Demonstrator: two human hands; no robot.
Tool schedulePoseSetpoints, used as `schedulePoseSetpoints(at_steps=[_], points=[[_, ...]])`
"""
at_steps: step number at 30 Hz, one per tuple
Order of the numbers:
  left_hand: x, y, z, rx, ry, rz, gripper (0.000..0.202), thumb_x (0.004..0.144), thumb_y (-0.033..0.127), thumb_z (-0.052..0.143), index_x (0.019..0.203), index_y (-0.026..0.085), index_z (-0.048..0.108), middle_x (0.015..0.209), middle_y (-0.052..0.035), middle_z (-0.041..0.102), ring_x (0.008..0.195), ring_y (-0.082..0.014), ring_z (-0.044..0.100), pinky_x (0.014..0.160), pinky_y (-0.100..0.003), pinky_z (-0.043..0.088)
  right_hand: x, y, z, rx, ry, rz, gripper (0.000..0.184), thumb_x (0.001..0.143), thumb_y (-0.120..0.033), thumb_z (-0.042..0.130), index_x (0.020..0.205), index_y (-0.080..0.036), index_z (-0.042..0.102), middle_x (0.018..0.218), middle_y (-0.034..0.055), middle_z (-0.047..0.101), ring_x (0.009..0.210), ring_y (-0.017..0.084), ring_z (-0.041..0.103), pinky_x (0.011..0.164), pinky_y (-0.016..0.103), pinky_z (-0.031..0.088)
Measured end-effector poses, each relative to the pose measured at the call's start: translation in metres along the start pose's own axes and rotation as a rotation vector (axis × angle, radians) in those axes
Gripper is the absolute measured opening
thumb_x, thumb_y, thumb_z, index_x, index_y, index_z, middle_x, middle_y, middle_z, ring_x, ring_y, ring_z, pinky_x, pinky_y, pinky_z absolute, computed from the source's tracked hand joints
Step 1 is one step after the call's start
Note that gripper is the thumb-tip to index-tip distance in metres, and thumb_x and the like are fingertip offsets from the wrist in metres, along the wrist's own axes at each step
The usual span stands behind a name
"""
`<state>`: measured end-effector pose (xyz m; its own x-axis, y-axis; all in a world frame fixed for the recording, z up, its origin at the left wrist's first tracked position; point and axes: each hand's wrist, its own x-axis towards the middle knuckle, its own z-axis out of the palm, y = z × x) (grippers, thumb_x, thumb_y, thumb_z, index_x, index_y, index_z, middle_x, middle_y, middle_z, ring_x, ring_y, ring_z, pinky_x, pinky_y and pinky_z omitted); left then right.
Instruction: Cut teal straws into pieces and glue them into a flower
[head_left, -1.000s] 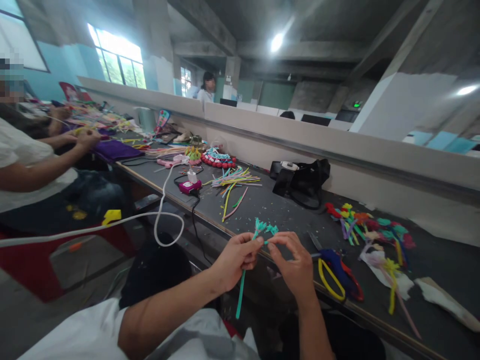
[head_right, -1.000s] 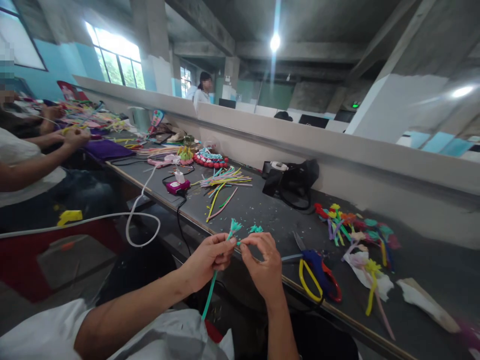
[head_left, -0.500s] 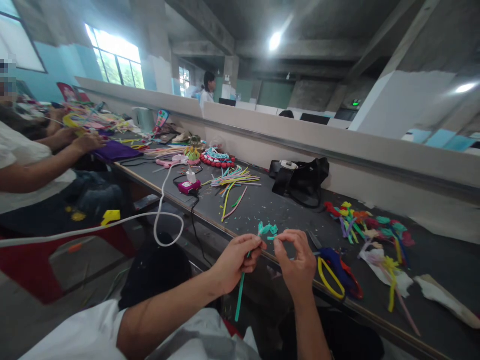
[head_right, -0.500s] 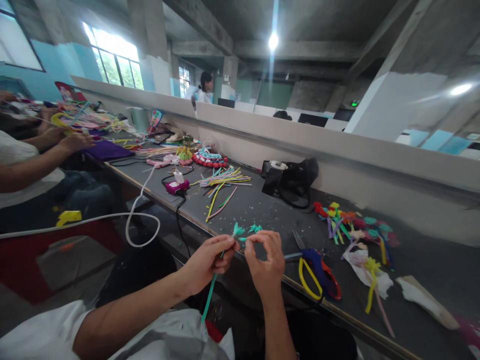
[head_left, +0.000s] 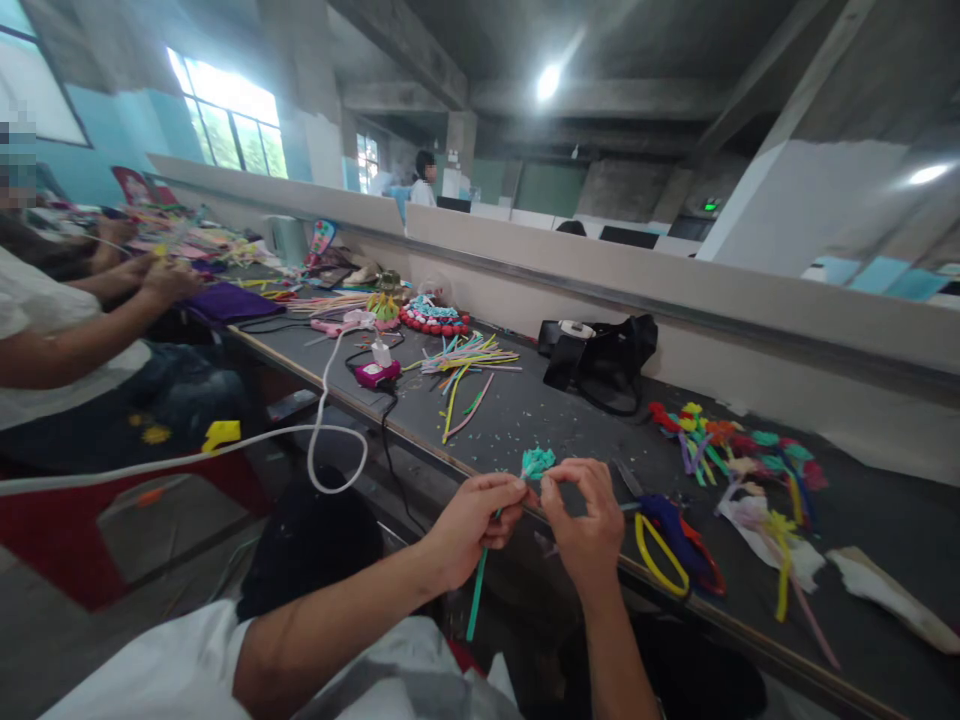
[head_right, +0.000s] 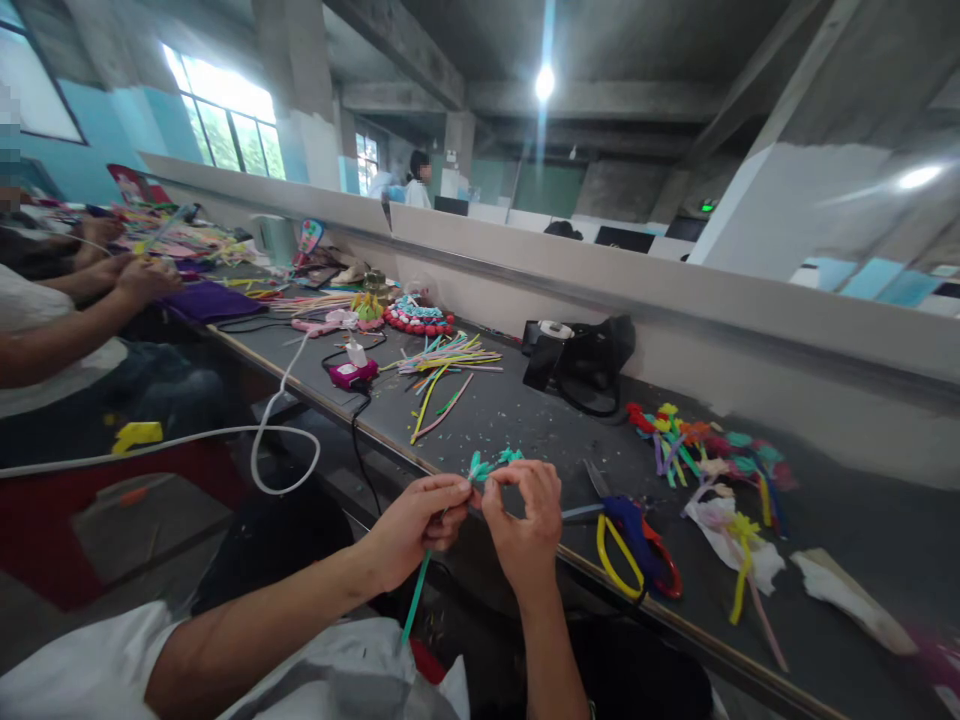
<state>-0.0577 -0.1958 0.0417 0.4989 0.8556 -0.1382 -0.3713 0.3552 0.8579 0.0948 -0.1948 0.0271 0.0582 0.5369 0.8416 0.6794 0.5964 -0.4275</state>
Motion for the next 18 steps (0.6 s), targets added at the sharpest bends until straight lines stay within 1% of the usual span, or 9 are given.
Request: schedulePoseSetpoints(at_steps=[8, 18], points=[[0.0013, -0.0008, -0.0005, 0.020, 0.008, -0.008, 0.023, 0.079, 0.035, 0.063, 0.073, 0.013, 0.060, 0.050, 0.0093, 0.026, 0.043, -0.0039, 0.015, 0.043, -0.023, 0.006, -0.0004, -0.0008, 0.0018, -0.006, -0.004, 0.003, 0.008, 0.083, -0.016, 0.059, 0.077, -0.021, 0.056, 0.080, 0.0004, 0.059, 0.085, 0.017, 0.054, 0.082, 0.036, 0.042], [0.0027, -0.0008, -0.0024, 0.050, 0.000, -0.027, 0.022, 0.078, 0.033, 0.064, 0.071, 0.013, 0.059, 0.048, 0.0105, 0.021, 0.043, -0.0041, 0.012, 0.043, -0.023, 0.006, -0.0004, -0.0023, 0.0012, 0.015, -0.010, 0.042, 0.010, 0.083, -0.016, 0.058, 0.074, -0.021, 0.055, 0.078, -0.0001, 0.058, 0.083, 0.017, 0.053, 0.080, 0.034, 0.042]])
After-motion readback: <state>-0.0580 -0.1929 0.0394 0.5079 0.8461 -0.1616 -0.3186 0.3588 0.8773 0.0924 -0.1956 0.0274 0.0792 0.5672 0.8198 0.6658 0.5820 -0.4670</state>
